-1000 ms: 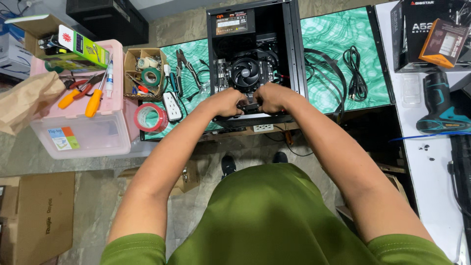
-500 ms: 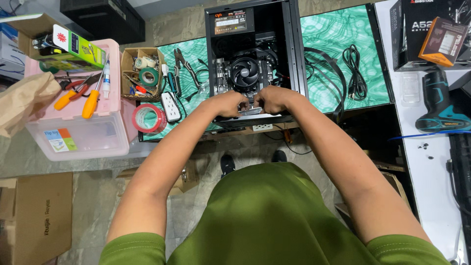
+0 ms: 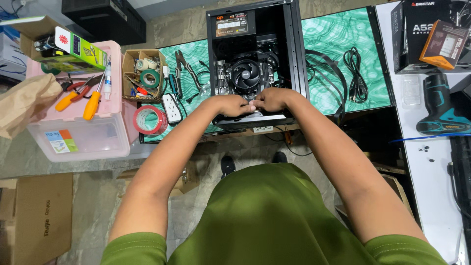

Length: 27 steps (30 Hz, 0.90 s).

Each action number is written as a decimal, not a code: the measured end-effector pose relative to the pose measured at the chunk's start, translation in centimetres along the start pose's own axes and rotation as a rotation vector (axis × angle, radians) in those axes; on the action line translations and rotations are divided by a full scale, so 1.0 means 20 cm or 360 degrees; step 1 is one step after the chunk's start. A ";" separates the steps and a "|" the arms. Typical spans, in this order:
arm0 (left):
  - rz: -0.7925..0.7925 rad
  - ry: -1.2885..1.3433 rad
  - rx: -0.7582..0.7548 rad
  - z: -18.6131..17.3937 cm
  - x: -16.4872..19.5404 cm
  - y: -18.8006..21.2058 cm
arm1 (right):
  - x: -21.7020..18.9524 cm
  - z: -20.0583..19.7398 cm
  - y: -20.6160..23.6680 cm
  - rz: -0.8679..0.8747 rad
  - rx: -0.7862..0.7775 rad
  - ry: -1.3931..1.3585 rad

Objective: The person works inside an open desktop computer case on a workbench, positioning a motherboard and cooling fan, then uses a screwdriver to drive screws and secure components. They route and connect cables inside the case, reposition the case, and continue fastening parts with the screwdriver.

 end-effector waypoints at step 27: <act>-0.0029 -0.0122 0.0589 -0.11 -0.01 0.09 | -0.03 -0.02 -0.08 0.0075 0.0146 -0.0035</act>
Point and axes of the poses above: each hand's wrist, its own y-axis away from the middle knuckle, its own z-axis out of the palm, x = y × z, the point moved 9 cm from there along -y, towards the middle knuckle, and after that the axes turned 3 degrees about -x, right-handed, at the moved point
